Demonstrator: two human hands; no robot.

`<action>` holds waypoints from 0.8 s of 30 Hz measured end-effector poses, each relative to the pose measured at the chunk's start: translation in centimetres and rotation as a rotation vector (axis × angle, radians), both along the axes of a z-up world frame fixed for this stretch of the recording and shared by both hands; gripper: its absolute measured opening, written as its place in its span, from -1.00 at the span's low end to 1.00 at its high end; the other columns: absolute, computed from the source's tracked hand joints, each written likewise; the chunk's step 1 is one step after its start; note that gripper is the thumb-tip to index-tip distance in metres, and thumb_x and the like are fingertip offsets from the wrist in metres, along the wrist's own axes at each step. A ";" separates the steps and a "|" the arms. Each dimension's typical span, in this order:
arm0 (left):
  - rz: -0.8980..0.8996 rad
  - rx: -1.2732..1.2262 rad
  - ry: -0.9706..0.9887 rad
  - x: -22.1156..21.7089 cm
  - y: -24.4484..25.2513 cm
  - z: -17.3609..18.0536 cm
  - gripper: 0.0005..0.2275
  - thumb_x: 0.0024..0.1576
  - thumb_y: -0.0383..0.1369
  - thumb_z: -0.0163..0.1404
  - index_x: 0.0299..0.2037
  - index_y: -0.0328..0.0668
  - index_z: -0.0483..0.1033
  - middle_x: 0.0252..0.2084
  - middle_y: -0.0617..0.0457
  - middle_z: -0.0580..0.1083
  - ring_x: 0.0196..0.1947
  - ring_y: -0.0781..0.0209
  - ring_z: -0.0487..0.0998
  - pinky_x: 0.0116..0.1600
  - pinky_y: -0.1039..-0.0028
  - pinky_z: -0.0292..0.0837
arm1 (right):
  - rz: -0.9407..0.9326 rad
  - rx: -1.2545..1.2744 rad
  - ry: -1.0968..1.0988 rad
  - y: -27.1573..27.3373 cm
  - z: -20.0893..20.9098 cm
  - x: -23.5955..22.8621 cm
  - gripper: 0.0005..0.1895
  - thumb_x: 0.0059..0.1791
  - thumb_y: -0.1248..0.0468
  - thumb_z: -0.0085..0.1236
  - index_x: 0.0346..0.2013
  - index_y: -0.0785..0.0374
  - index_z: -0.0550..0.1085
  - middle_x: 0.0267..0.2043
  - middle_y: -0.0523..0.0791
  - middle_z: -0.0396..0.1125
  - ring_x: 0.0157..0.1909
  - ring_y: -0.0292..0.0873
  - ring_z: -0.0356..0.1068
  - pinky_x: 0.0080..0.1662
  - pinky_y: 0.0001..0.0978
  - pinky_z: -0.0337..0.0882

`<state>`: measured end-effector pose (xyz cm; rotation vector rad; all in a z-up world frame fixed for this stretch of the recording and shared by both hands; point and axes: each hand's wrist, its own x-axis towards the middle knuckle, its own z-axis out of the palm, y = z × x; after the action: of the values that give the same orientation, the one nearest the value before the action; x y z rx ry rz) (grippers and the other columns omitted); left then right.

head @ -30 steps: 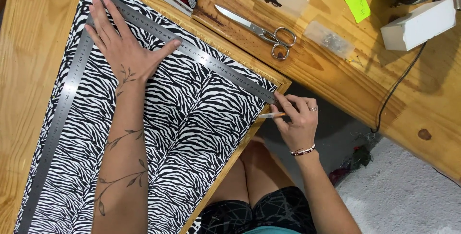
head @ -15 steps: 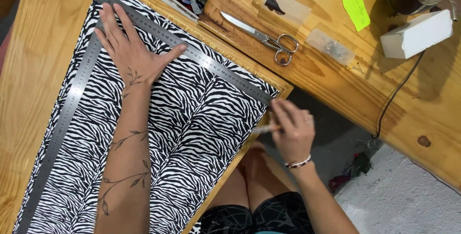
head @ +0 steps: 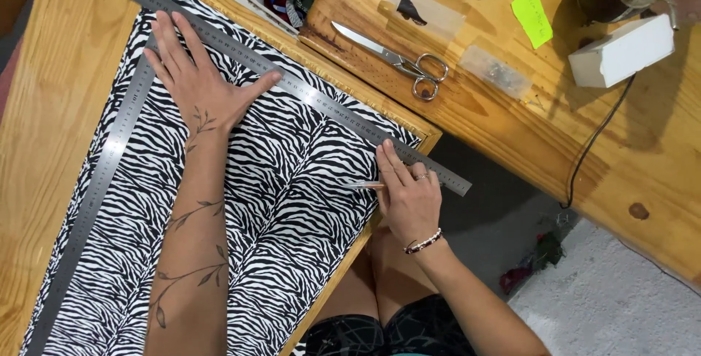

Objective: The person unfolds a piece of zebra-print fabric on a wooden table and smooths it out. They then use a long metal ruler and a pencil to measure and mark lines on the fabric, adjusting the ruler's position multiple times to draw straight lines across the material.

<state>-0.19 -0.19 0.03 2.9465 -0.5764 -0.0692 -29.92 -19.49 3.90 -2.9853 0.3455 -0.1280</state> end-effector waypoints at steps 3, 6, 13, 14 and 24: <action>0.023 0.009 -0.001 -0.1 -0.1 0.5 0.33 -0.14 0.75 -0.27 0.55 -0.20 -0.44 0.61 -0.12 -0.37 0.64 -0.05 -0.40 0.63 -0.11 -0.54 | 0.022 -0.004 0.043 -0.1 0.3 0.1 -0.35 -0.02 0.18 0.13 0.39 0.05 0.29 0.42 -0.24 0.23 -0.22 -0.08 0.25 -0.20 -0.28 0.29; 0.057 0.050 0.079 -0.1 -0.3 1.5 0.35 -0.18 0.73 -0.26 0.54 -0.24 -0.46 0.60 -0.13 -0.42 0.61 -0.02 -0.45 0.60 -0.06 -0.61 | 0.051 -0.039 0.030 0.0 0.4 0.1 -0.34 -0.03 0.17 0.17 0.38 0.02 0.30 0.43 -0.26 0.22 -0.22 -0.11 0.26 -0.20 -0.28 0.30; 0.040 0.124 0.044 -0.2 -0.4 2.5 0.34 -0.16 0.73 -0.28 0.53 -0.31 -0.39 0.60 -0.11 -0.34 0.60 0.01 -0.40 0.59 0.02 -0.56 | 0.051 -0.021 0.026 0.2 0.1 0.0 -0.40 0.01 0.20 0.08 0.38 0.06 0.33 0.43 -0.25 0.24 -0.27 -0.11 0.33 -0.28 -0.29 0.30; 0.036 0.142 0.053 -0.2 -0.8 2.8 0.34 -0.17 0.73 -0.31 0.52 -0.34 -0.37 0.59 -0.13 -0.32 0.59 0.00 -0.38 0.58 0.01 -0.55 | 0.039 -0.027 0.040 0.1 0.1 -0.1 -0.41 0.02 0.20 0.09 0.38 0.06 0.33 0.43 -0.25 0.23 -0.27 -0.13 0.33 -0.27 -0.31 0.30; 0.034 0.153 0.021 0.0 -0.4 1.8 0.34 -0.13 0.76 -0.25 0.53 -0.28 -0.35 0.60 -0.10 -0.28 0.59 0.00 -0.36 0.58 0.06 -0.53 | 0.043 -0.020 0.059 0.2 0.1 0.0 -0.38 -0.01 0.24 0.09 0.38 0.10 0.31 0.45 -0.21 0.20 -0.32 -0.15 0.33 -0.32 -0.32 0.29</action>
<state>-0.23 -0.59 1.84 3.0987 -0.5410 -0.1467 -29.90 -19.26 3.96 -3.0195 0.2872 -0.0389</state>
